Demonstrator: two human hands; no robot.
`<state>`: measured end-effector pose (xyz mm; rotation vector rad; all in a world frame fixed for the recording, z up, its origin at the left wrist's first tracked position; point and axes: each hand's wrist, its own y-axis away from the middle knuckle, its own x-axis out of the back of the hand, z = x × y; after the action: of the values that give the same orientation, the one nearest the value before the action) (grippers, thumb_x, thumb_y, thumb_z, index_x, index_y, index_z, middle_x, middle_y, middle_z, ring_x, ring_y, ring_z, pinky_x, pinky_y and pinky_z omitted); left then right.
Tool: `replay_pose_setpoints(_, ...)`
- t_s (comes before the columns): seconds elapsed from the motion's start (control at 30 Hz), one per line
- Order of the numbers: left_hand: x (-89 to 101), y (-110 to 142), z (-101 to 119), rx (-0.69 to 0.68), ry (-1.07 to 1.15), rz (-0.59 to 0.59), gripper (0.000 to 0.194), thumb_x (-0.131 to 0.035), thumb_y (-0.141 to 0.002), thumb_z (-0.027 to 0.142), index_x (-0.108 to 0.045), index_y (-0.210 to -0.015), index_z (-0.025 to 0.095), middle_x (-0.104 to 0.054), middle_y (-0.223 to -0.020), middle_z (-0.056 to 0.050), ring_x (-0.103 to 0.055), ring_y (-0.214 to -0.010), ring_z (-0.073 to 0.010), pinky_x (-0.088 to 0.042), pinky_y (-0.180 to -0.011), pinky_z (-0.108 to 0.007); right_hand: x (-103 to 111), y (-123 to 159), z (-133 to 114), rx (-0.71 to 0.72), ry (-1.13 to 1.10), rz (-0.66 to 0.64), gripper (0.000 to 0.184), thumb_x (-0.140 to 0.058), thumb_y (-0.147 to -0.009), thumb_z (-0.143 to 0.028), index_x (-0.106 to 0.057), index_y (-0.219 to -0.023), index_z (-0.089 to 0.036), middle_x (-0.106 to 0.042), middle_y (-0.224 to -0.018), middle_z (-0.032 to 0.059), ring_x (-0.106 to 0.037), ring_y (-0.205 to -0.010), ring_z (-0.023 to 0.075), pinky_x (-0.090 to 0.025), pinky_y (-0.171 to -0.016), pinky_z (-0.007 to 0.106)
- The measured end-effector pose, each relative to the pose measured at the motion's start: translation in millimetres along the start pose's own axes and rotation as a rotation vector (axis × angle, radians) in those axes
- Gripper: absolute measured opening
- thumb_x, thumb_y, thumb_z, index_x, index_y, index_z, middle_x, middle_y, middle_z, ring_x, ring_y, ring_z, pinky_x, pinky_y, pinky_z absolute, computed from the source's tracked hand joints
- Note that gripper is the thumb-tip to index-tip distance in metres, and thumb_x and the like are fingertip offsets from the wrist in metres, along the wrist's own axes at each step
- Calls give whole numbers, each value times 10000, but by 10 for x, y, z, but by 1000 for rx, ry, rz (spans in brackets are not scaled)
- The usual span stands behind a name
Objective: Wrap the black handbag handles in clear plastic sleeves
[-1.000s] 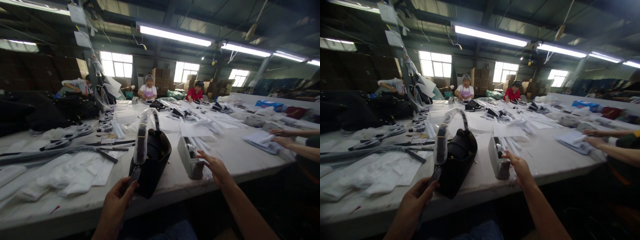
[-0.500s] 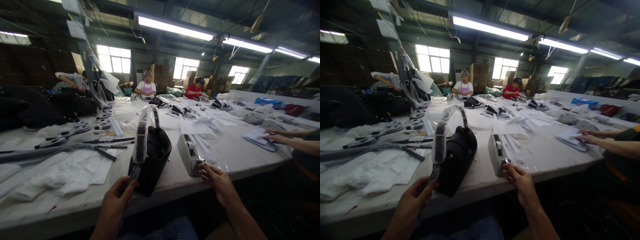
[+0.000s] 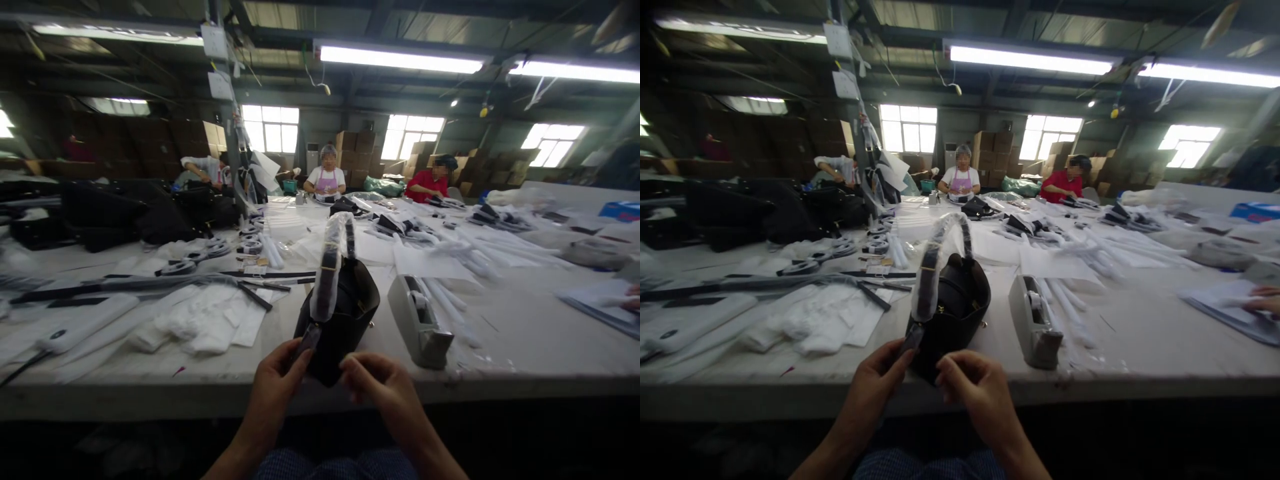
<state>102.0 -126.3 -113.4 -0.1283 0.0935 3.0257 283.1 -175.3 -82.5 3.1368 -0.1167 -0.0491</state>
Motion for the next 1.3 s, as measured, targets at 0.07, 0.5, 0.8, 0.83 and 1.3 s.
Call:
replay_pose_setpoints(0.07, 8, -2, 12, -57, -29, -14, 351, -740, -776, 420, -728, -1030, 178, -724, -824, -22, -614, -711, -144, -456, -631, -206, -248, -125, -83, 28, -5, -55, 346, -722, -776, -481, -738, -780, -135, -691, -625, 30, -570, -477, 91, -448, -487, 187)
replay_pose_setpoints(0.5, 96, 14, 75, -144, -83, -63, 293, -707, -808, 374, -748, -1025, 181, -770, -964, -58, -678, -941, -242, -499, -829, -281, -443, -378, -83, -41, 341, 34, 382, -641, -816, -482, -699, -641, -147, -663, -534, 21, -561, -391, 104, -413, -379, 180)
replay_pose_setpoints(0.8, 149, 22, 234, -98, -132, -111, 270, -695, -807, 383, -754, -960, 168, -758, -903, -62, -660, -912, -249, -484, -802, -287, -319, -330, 63, -37, 63, -104, 365, -705, -777, -478, -758, -868, -129, -732, -737, 58, -615, -507, 117, -514, -511, 226)
replay_pose_setpoints(0.83, 148, 29, 254, -99, -127, -117, 267, -694, -809, 386, -754, -954, 170, -755, -890, -59, -657, -903, -241, -481, -794, -280, -322, -324, 54, -49, 70, -86, 366, -710, -771, -481, -763, -844, -126, -728, -709, 57, -610, -496, 118, -510, -505, 226)
replay_pose_setpoints(1.3, 177, 73, 309, 201, 112, -246, 397, -626, -827, 533, -625, -765, 141, -527, -648, 34, -276, -415, -15, -145, -411, -178, -356, -208, 127, -7, 96, 0, 353, -682, -810, -494, -772, -905, -166, -758, -790, 66, -623, -561, 137, -493, -575, 230)
